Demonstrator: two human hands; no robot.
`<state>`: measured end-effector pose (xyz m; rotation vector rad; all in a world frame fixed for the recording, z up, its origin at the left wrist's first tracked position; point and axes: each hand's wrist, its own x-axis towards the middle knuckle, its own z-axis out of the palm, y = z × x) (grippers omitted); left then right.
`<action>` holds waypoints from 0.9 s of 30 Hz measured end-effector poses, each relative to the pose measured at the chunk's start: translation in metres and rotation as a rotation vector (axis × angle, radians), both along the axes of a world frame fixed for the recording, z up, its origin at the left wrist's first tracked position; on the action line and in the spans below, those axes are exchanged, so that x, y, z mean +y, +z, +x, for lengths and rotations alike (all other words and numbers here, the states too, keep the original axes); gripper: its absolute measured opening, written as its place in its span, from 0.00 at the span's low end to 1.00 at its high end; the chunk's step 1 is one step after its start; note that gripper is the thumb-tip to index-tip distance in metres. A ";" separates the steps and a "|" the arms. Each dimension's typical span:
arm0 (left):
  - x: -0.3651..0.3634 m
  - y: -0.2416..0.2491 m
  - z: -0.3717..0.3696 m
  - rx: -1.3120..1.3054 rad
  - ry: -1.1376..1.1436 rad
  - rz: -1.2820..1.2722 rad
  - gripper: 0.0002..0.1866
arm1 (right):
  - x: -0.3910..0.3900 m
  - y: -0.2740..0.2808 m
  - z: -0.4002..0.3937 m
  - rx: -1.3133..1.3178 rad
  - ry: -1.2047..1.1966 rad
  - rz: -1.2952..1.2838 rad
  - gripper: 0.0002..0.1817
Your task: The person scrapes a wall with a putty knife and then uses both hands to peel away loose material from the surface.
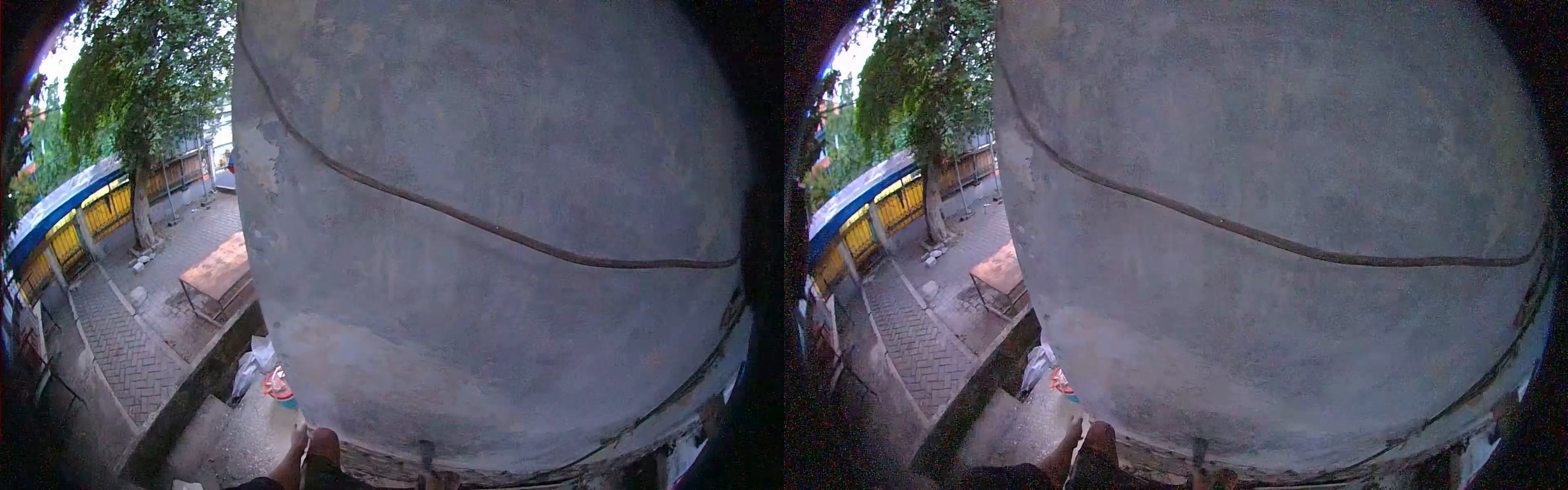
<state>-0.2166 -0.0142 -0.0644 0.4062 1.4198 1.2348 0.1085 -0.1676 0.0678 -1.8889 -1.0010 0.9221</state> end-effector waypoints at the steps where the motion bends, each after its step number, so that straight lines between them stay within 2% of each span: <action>1: 0.003 0.008 0.010 0.023 -0.004 0.057 0.24 | 0.001 0.001 -0.002 -0.002 0.019 0.006 0.20; 4: 0.008 0.035 0.054 0.163 0.096 0.497 0.25 | 0.009 0.013 -0.013 -0.003 0.091 0.061 0.20; 5: 0.010 0.056 0.069 0.101 0.027 0.532 0.25 | 0.014 0.021 -0.019 -0.006 0.130 0.101 0.20; 7: 0.012 0.106 0.088 -0.231 -0.445 0.251 0.28 | 0.027 0.044 -0.032 -0.024 0.211 0.220 0.19; 9: -0.003 0.198 0.119 -0.359 -0.732 0.437 0.29 | 0.041 0.082 -0.046 -0.032 0.314 0.390 0.19; 10: -0.015 0.239 0.123 0.066 -0.648 0.615 0.29 | 0.048 0.104 -0.054 -0.031 0.367 0.474 0.19; 12: -0.002 0.296 0.129 0.277 -0.506 0.785 0.28 | 0.060 0.151 -0.069 0.043 0.436 0.602 0.19; 13: 0.015 0.321 0.129 0.061 -0.469 0.797 0.27 | 0.068 0.175 -0.077 0.103 0.467 0.654 0.19; 15: 0.012 0.399 0.121 0.092 -0.358 0.727 0.24 | 0.085 0.233 -0.095 0.368 0.504 0.651 0.19; 17: 0.026 0.452 0.113 0.167 -0.219 0.936 0.23 | 0.098 0.281 -0.115 0.893 0.535 0.612 0.16; 19: 0.047 0.488 0.103 0.082 -0.288 0.939 0.22 | 0.116 0.310 -0.132 1.057 0.597 0.419 0.15; 21: 0.074 0.515 0.092 0.156 -0.227 0.968 0.23 | 0.131 0.338 -0.144 1.075 0.722 0.466 0.16; 22: 0.088 0.529 0.083 0.345 -0.162 1.110 0.21 | 0.139 0.352 -0.150 1.082 0.785 0.492 0.17; 23: 0.102 0.541 0.073 0.536 -0.092 1.246 0.20 | 0.142 0.371 -0.160 1.061 0.747 0.533 0.17; 25: 0.092 0.557 0.069 0.541 -0.086 1.312 0.19 | 0.140 0.399 -0.176 1.024 0.665 0.604 0.18; 27: 0.042 0.588 0.069 0.178 -0.212 1.177 0.18 | 0.137 0.399 -0.177 1.112 0.760 0.528 0.18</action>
